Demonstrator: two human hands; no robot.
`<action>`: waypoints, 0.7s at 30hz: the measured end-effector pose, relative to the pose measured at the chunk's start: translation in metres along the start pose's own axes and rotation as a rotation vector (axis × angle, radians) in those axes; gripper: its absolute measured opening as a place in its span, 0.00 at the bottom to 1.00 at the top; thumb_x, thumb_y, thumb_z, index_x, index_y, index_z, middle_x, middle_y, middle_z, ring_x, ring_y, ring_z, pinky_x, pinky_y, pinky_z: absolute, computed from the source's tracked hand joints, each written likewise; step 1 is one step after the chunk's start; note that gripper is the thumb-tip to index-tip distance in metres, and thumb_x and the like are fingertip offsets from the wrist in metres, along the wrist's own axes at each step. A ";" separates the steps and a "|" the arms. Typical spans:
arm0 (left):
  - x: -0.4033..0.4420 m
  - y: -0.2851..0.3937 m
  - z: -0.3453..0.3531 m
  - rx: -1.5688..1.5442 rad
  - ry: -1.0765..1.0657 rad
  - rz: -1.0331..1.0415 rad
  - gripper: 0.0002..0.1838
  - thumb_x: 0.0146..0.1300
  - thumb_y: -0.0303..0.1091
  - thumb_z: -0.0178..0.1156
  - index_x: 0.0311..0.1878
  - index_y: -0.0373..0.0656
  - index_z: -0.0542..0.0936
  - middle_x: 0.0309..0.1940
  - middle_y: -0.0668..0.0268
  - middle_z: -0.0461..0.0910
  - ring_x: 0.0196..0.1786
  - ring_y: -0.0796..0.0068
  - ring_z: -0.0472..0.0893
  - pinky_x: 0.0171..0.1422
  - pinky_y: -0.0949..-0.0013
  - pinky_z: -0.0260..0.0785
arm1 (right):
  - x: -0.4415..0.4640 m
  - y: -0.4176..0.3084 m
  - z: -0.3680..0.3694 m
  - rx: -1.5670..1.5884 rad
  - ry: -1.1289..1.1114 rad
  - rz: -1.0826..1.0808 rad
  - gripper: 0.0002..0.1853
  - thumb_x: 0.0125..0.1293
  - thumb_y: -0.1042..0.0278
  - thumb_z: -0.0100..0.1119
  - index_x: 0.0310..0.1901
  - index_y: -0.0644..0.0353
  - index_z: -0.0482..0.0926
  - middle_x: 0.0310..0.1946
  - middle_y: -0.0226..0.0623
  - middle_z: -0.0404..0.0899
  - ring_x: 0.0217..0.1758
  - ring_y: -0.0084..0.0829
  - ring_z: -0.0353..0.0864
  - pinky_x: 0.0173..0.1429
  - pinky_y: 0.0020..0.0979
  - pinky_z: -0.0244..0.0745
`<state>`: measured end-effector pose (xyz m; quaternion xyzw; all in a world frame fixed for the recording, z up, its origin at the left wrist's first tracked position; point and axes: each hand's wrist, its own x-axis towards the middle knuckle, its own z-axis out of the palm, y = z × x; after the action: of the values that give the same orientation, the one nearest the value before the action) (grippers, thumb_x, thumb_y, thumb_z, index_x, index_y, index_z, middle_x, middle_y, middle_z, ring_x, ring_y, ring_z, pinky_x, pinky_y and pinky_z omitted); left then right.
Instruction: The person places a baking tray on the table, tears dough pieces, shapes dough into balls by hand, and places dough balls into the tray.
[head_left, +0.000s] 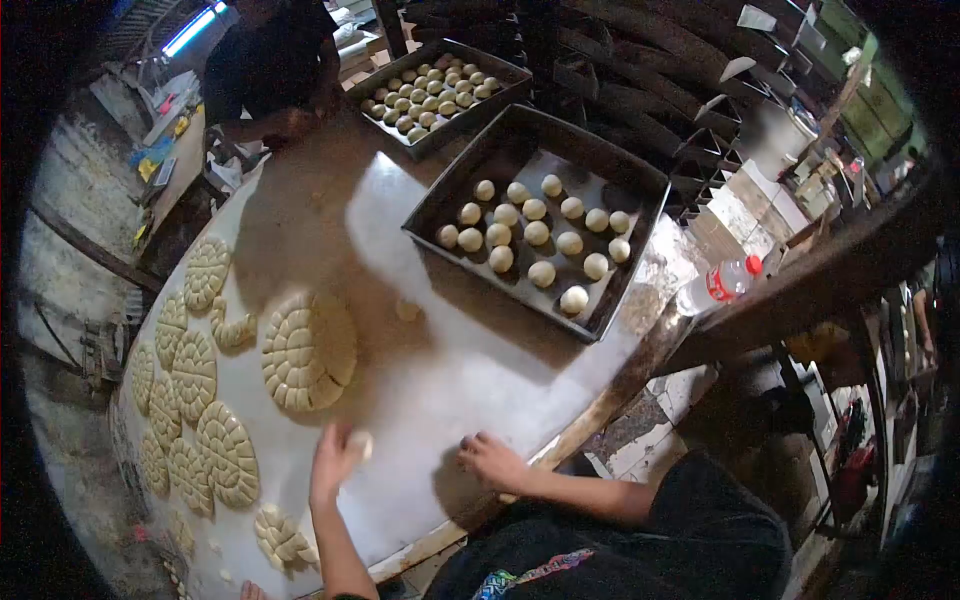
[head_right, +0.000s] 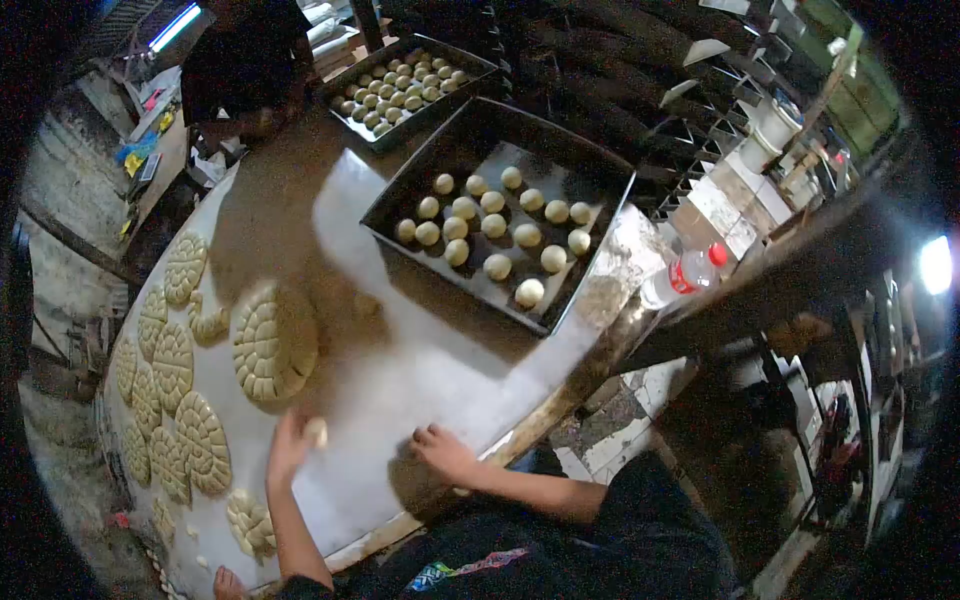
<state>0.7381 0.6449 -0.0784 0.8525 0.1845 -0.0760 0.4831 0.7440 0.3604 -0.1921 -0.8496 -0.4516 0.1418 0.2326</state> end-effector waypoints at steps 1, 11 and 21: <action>0.024 0.078 0.020 0.127 0.079 -0.019 0.24 0.52 0.30 0.62 0.52 0.33 0.71 0.46 0.55 0.77 0.50 0.67 0.76 0.55 0.68 0.67 | -0.005 0.000 -0.018 0.215 -0.037 0.019 0.24 0.47 0.67 0.61 0.49 0.61 0.73 0.48 0.42 0.71 0.52 0.45 0.68 0.57 0.40 0.66; 0.403 0.256 0.296 0.300 0.330 0.942 0.20 0.52 0.35 0.62 0.49 0.38 0.75 0.44 0.54 0.78 0.46 0.50 0.76 0.52 0.58 0.69 | -0.064 0.116 -0.208 0.787 0.174 0.127 0.26 0.49 0.73 0.61 0.54 0.63 0.71 0.48 0.48 0.75 0.50 0.40 0.76 0.55 0.35 0.72; 0.121 0.091 0.201 -0.528 0.394 0.204 0.11 0.63 0.28 0.55 0.47 0.36 0.74 0.38 0.64 0.79 0.42 0.77 0.78 0.49 0.74 0.70 | 0.018 0.335 -0.302 -0.132 1.206 0.737 0.17 0.65 0.62 0.55 0.49 0.68 0.73 0.42 0.44 0.77 0.44 0.32 0.75 0.50 0.29 0.70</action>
<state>0.8948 0.4605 -0.1479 0.7104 0.2011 0.1893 0.6474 1.1253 0.1328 -0.1106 -0.8897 0.0652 -0.3115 0.3273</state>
